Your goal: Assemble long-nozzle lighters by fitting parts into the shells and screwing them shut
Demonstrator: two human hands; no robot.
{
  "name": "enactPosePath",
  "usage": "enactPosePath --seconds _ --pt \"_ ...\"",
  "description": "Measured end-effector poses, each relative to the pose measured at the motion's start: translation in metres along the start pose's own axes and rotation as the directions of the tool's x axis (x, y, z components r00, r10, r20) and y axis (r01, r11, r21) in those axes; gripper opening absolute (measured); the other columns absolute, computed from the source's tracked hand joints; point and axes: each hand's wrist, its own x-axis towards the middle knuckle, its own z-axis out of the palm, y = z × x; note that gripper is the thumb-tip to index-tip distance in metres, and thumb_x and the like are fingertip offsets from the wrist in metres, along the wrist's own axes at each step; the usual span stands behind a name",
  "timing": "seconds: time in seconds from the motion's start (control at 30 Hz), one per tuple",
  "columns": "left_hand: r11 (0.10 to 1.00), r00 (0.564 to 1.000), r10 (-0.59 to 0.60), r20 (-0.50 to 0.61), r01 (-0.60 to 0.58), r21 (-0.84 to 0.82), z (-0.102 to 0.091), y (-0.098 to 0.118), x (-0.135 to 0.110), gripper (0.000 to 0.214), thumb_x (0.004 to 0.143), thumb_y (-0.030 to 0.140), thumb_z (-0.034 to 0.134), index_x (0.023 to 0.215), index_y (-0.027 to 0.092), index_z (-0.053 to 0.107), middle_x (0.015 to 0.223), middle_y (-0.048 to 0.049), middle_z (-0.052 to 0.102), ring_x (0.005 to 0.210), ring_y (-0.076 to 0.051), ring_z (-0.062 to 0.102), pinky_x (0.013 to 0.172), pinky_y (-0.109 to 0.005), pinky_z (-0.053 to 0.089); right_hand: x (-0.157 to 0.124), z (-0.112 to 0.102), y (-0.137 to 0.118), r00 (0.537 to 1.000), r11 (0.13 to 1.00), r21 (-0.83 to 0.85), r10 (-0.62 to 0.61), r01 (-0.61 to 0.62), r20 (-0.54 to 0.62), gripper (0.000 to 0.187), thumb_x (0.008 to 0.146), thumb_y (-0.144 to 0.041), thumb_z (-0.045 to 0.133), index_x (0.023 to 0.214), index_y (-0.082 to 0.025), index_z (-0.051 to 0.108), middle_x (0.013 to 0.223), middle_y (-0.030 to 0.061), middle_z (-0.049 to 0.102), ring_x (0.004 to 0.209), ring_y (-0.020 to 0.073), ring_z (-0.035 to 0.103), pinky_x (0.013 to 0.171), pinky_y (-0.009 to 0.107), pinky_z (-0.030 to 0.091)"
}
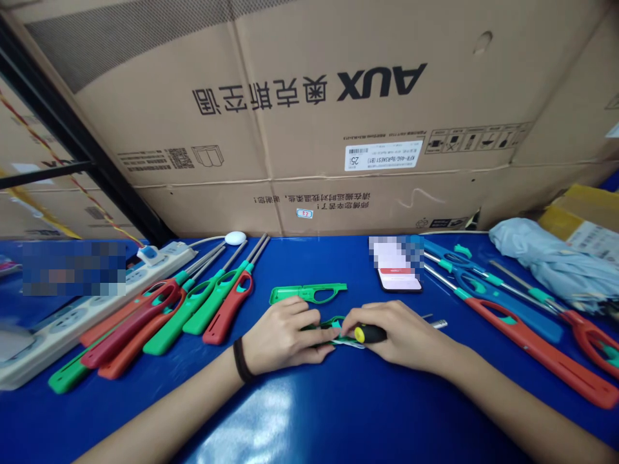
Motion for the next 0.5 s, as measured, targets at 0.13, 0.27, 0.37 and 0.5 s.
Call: enactPosePath --seconds 0.13,0.27,0.37,0.5 --pt "1.000 1.000 0.006 -0.001 -0.006 -0.009 -0.0008 -0.0014 0.0001 0.016 0.088 0.032 0.059 0.098 0.023 0.068 0.067 0.0021 0.061 0.055 -0.012 0.053 0.055 -0.026 0.040 -0.0004 -0.0067 0.0027 0.998 0.993 0.107 0.054 -0.051 -0.025 0.019 0.084 -0.018 0.058 0.100 -0.028 0.058 0.094 -0.0042 0.069 0.084 0.0146 0.064 0.070 0.021 0.041" --pt "1.000 1.000 -0.006 -0.017 0.006 -0.010 0.0008 -0.0017 -0.0015 0.017 0.088 0.033 0.060 0.099 0.022 0.067 0.067 0.0020 0.061 0.057 -0.012 0.054 0.054 -0.026 0.041 -0.0015 -0.0112 0.0015 0.998 0.996 0.063 0.069 -0.069 0.000 0.019 0.082 -0.015 0.059 0.095 -0.028 0.061 0.092 -0.0057 0.070 0.084 0.0142 0.063 0.071 0.021 0.041" --pt "1.000 1.000 -0.022 -0.017 0.022 -0.008 0.0018 -0.0015 -0.0013 0.018 0.087 0.033 0.060 0.099 0.021 0.066 0.066 0.0023 0.060 0.056 -0.013 0.054 0.054 -0.026 0.041 -0.0010 -0.0104 0.0001 0.998 0.997 0.054 0.061 -0.062 0.009 0.025 0.080 -0.011 0.059 0.096 -0.029 0.061 0.091 -0.0063 0.070 0.084 0.0137 0.064 0.070 0.021 0.041" --pt "0.999 0.999 -0.031 -0.025 0.030 -0.014 0.0020 -0.0013 -0.0005 0.021 0.087 0.034 0.059 0.102 0.021 0.065 0.066 0.0020 0.059 0.056 -0.013 0.052 0.054 -0.026 0.040 -0.0017 -0.0101 -0.0037 0.999 0.998 0.055 0.044 -0.043 -0.012 0.026 0.078 -0.006 0.058 0.094 -0.027 0.061 0.093 -0.0054 0.069 0.085 0.0136 0.063 0.070 0.021 0.041"
